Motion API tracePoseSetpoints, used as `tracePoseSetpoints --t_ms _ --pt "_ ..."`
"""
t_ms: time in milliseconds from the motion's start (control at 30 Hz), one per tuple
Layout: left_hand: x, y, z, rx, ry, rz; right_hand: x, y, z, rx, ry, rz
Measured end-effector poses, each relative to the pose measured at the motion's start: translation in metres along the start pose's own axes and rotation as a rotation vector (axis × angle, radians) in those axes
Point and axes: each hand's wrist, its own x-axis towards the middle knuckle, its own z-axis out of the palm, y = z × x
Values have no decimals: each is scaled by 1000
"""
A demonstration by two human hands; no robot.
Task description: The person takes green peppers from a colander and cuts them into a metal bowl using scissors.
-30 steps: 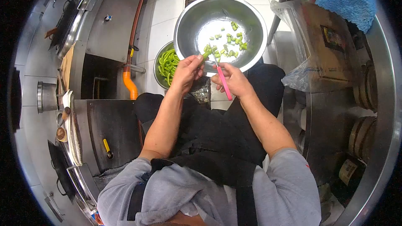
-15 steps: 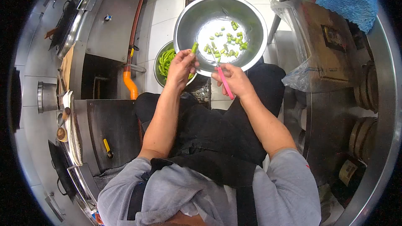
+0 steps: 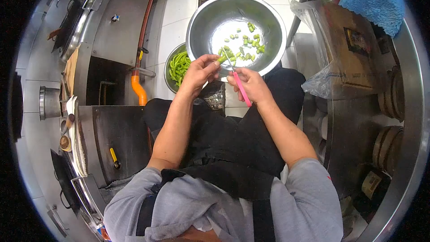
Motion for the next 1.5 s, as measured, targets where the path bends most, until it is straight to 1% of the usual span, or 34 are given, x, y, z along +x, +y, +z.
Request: tracePoseSetpoints --t_ms 67,133,167,233,367,433,467,533,600,667,733,800,833,933,1067,1167,1233,1300,1333,1367,1433,1500 --pt "5 -5 -3 16 40 7 -1 -3 1 -14 31 39" --pt "13 -13 -10 60 146 46 0 1 -3 9 -3 53" --pt "15 -17 -14 60 146 46 1 2 -3 8 -2 54" --pt "16 -17 -17 -43 224 93 2 4 -3 -25 20 66" --pt "13 -10 -13 -150 248 120 4 10 1 11 -39 12" --pt "12 -8 -10 -129 150 149 2 8 4 29 -71 -16" --pt "11 -8 -9 -129 150 149 2 8 4 29 -71 -15" --pt "7 -5 -3 -30 57 105 3 9 3 -12 -99 -45" --pt "4 -3 2 -32 43 80 5 12 1 12 -103 -56" --pt "3 -2 3 48 -9 40 6 13 -1 37 -105 -68" --pt "5 -3 3 31 -2 37 6 13 -2 20 -20 -40" --pt "6 -3 4 13 8 35 5 9 -2 -12 -20 -23" --pt "6 -2 5 38 49 40 4 6 -2 -44 -20 -6" --pt "9 -5 3 55 110 52 2 3 -2 -13 16 39" --pt "17 -13 -7 5 188 101 5 8 -2 -22 -3 12" --pt "17 -11 -10 8 207 132 3 8 1 26 -25 -15" --pt "16 -9 -8 -20 180 149 5 10 1 19 -88 -30" --pt "14 -7 -3 -47 152 164 6 13 1 10 -100 -50" --pt "12 -6 0 -29 103 144 6 14 2 2 -109 -70" --pt "10 -5 2 -11 53 123 5 14 1 1 -108 -69" --pt "10 -6 6 9 32 100 3 8 2 64 -104 -82" --pt "10 -5 8 34 18 76 4 10 0 33 -67 -46"
